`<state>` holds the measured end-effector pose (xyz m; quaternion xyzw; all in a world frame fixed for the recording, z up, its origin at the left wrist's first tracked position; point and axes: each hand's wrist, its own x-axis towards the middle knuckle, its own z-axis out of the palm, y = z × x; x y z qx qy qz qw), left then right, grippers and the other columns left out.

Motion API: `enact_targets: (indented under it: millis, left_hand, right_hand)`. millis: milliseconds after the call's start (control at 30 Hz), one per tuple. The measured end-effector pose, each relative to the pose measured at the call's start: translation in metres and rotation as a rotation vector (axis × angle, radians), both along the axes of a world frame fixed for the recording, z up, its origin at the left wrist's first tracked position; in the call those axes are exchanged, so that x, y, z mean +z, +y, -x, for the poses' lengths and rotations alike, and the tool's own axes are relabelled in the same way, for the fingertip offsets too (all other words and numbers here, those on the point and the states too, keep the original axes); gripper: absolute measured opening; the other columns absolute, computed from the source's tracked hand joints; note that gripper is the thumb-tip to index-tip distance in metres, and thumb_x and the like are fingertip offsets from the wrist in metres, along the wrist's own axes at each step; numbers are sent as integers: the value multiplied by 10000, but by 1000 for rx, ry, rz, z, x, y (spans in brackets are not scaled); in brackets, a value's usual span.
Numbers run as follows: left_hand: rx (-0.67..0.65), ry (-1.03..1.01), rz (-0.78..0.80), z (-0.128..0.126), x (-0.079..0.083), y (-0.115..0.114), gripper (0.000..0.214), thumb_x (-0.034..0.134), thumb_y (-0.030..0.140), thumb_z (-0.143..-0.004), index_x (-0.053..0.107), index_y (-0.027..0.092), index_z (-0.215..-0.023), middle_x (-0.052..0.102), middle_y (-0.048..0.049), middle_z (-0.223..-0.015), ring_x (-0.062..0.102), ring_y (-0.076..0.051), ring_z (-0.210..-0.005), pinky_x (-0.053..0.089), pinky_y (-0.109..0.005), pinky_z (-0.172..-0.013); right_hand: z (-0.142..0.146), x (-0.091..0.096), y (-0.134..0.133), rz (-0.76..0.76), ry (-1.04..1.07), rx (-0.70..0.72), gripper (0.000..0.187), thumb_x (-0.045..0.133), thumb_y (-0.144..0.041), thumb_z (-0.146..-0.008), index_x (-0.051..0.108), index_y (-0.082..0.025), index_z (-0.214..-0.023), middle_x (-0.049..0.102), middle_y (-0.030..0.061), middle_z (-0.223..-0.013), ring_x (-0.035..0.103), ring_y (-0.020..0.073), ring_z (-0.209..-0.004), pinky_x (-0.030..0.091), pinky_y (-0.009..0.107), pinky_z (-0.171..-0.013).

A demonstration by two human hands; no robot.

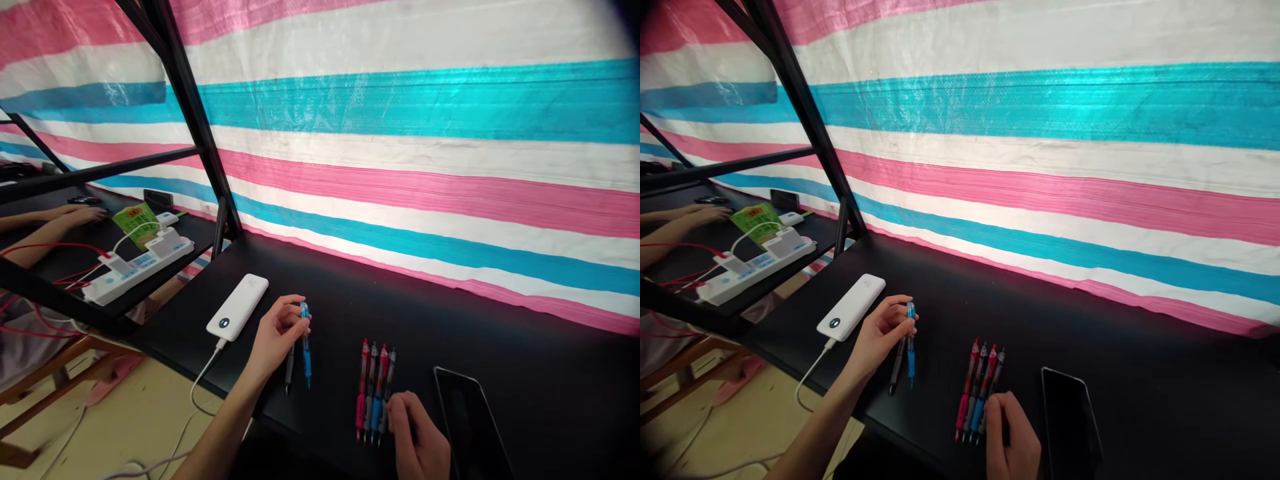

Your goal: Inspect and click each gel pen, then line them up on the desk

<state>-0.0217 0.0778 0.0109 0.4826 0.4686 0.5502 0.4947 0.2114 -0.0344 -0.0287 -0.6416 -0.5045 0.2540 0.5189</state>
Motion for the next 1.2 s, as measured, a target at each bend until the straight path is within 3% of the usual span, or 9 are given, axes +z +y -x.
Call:
enact_targets:
  millis: [367,500,700,900,967,1067,1133,1200]
  left_hand:
    - [31,405,-12,5,-13,6,387,719,245,-792,713,226,-1179,662,-13,-937,645,-165,-738,493,-256,-595]
    - [75,594,-82,9,-20,9,389,717,222,-787,735,256,-1174,701,-9,-897,564,-194,-745,476,-306,-674]
    - [61,774,-158,15,-26,12,352,686,194,-810,734,234,-1157,703,-28,-931,624,-243,-855,511,-381,-807]
    - [55,909,-247,5,-23,0,410,628,163,-896,654,195,-1304,652,-90,-1076,625,-290,-1013,520,-460,-908]
    - [-31,939,-331,-9,-19,-9,387,571,129,-939,646,206,-1312,642,-111,-1147,601,-295,-1067,506,-472,-944]
    - [-329,955,-508,-34,-12,-23,386,585,68,-931,685,288,-1232,671,-50,-1201,614,-234,-1090,506,-369,-955]
    - [-523,1059,-628,-48,-10,-30,342,582,40,-931,689,269,-1162,665,-58,-1276,608,-235,-1135,501,-360,-928]
    - [-610,1142,-690,-56,-10,-33,298,588,25,-922,682,243,-1102,656,-78,-1308,595,-257,-1171,495,-377,-908]
  right_hand:
    - [-2,-2,-1,21,7,22,366,524,-410,-1022,562,-227,-708,460,-46,-639,446,139,-561,357,265,-589]
    - [-3,-2,-1,34,20,28,376,529,-419,-1025,552,-225,-703,457,-45,-639,453,137,-557,363,260,-582]
    - [-4,-3,-2,42,37,49,377,540,-422,-1028,550,-227,-705,462,-36,-641,457,144,-561,370,263,-576]
    - [-3,-4,-2,10,48,59,359,548,-387,-1037,561,-222,-719,452,-42,-645,444,136,-559,362,251,-560]
    - [-3,-3,-1,-10,41,55,374,530,-384,-1051,545,-223,-714,447,-43,-643,449,134,-559,368,249,-564]
    - [-5,-3,0,-46,17,45,396,502,-374,-1067,533,-221,-703,464,-41,-642,471,133,-561,387,243,-572]
    - [-8,-4,0,-74,-2,47,398,500,-365,-1067,536,-219,-699,480,-39,-636,483,130,-553,399,235,-562]
    - [-12,-4,-1,-94,-21,53,392,504,-364,-1066,549,-217,-705,493,-38,-630,490,126,-538,407,228,-543]
